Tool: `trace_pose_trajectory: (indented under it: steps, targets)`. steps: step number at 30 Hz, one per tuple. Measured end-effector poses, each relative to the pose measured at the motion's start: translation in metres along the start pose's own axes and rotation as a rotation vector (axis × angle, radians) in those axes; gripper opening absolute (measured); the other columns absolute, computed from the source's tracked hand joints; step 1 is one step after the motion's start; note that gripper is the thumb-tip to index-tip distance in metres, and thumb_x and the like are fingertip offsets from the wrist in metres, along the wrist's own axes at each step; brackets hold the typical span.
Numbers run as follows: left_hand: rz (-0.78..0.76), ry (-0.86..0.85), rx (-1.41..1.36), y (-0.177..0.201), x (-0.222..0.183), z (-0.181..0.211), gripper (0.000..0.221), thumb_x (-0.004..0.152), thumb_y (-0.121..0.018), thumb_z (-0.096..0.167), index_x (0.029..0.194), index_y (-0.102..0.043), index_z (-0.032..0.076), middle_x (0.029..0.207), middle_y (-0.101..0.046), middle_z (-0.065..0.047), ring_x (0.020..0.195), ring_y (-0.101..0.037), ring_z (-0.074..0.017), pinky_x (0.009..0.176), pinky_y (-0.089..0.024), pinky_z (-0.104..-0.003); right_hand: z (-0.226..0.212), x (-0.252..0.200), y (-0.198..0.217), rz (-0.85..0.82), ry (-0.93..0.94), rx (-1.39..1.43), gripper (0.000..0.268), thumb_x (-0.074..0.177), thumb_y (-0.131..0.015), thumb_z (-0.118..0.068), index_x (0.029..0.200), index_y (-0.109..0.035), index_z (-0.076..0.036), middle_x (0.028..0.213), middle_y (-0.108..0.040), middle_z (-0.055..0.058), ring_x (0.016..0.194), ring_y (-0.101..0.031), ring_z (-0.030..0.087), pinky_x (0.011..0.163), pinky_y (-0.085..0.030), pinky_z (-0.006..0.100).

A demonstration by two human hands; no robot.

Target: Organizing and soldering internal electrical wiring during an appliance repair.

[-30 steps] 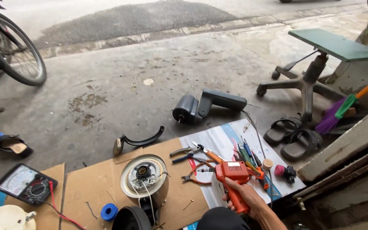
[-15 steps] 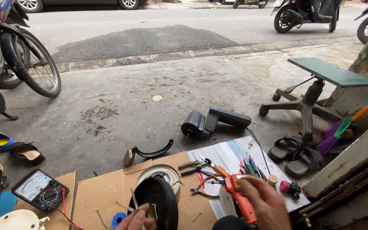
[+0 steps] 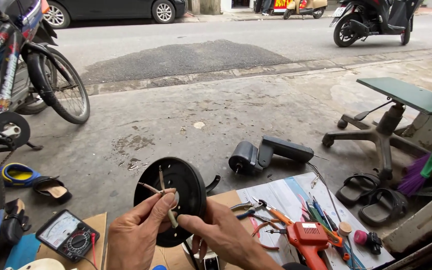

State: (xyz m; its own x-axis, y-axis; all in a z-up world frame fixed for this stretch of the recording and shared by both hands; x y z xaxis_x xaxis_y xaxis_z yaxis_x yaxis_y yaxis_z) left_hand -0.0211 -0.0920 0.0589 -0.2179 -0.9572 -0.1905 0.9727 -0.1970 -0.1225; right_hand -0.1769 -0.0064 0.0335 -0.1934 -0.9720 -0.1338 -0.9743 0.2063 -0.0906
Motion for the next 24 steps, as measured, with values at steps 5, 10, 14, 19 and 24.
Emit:
trace_pose_trajectory:
  steps: [5,10,14,19,24]
  targets:
    - [0.047,0.030,-0.024,0.005,0.032,-0.044,0.029,0.095,-0.083,0.002,0.119,-0.092,-0.012,0.098,-0.091,-0.028,0.079,-0.079,-0.0333,0.073,-0.065,-0.042,0.043,0.021,0.007,-0.028,-0.053,0.134,0.033,0.106,-0.072,-0.022,0.125,-0.069,0.005,0.078,-0.071,0.011,0.057,-0.065,0.015,0.051,-0.053,0.026]
    - [-0.021,0.196,-0.052,-0.003,0.051,-0.061,0.030,0.097,-0.081,-0.003,0.121,-0.091,-0.017,0.096,-0.086,-0.033,0.085,-0.078,-0.0394,0.078,-0.062,-0.046,0.071,0.032,0.028,0.106,-0.083,0.122,0.035,0.101,-0.072,-0.019,0.128,-0.079,0.002,0.091,-0.075,0.011,0.072,-0.066,0.014,0.064,-0.050,0.025]
    - [-0.044,0.195,-0.086,-0.006,0.063,-0.094,0.030,0.091,-0.086,-0.015,0.120,-0.093,-0.019,0.098,-0.094,-0.037,0.086,-0.085,-0.0409,0.081,-0.067,-0.046,0.095,0.043,0.043,0.178,-0.107,0.022,0.046,0.097,-0.072,-0.026,0.138,-0.083,-0.008,0.112,-0.088,0.009,0.097,-0.077,0.015,0.087,-0.053,0.029]
    - [-0.118,0.260,-0.043,0.002,0.076,-0.101,0.032,0.092,-0.086,-0.013,0.123,-0.094,-0.016,0.103,-0.096,-0.036,0.091,-0.088,-0.0387,0.086,-0.067,-0.043,0.096,0.053,0.037,0.166,-0.090,0.061,0.044,0.099,-0.072,-0.024,0.137,-0.082,-0.004,0.102,-0.085,0.010,0.083,-0.073,0.014,0.073,-0.050,0.026]
    - [-0.222,0.303,-0.058,0.011,0.085,-0.117,0.039,0.095,-0.082,-0.010,0.132,-0.091,-0.011,0.107,-0.094,-0.036,0.099,-0.084,-0.0371,0.086,-0.065,-0.045,0.095,0.049,0.029,0.192,-0.048,0.015,0.043,0.095,-0.073,-0.024,0.132,-0.085,-0.008,0.112,-0.091,0.009,0.108,-0.082,0.017,0.101,-0.057,0.035]
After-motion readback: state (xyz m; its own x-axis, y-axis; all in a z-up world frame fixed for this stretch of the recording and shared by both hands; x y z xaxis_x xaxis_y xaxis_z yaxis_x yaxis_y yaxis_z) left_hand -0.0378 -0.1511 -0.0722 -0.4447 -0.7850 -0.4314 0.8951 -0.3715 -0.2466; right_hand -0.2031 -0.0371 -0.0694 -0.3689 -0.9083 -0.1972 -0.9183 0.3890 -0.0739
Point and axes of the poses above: each hand's wrist, its own x-axis towards the middle knuckle, its own y-axis out of the back of the hand, z = x × y, the point moved 5 cm from there along x, towards the middle knuckle
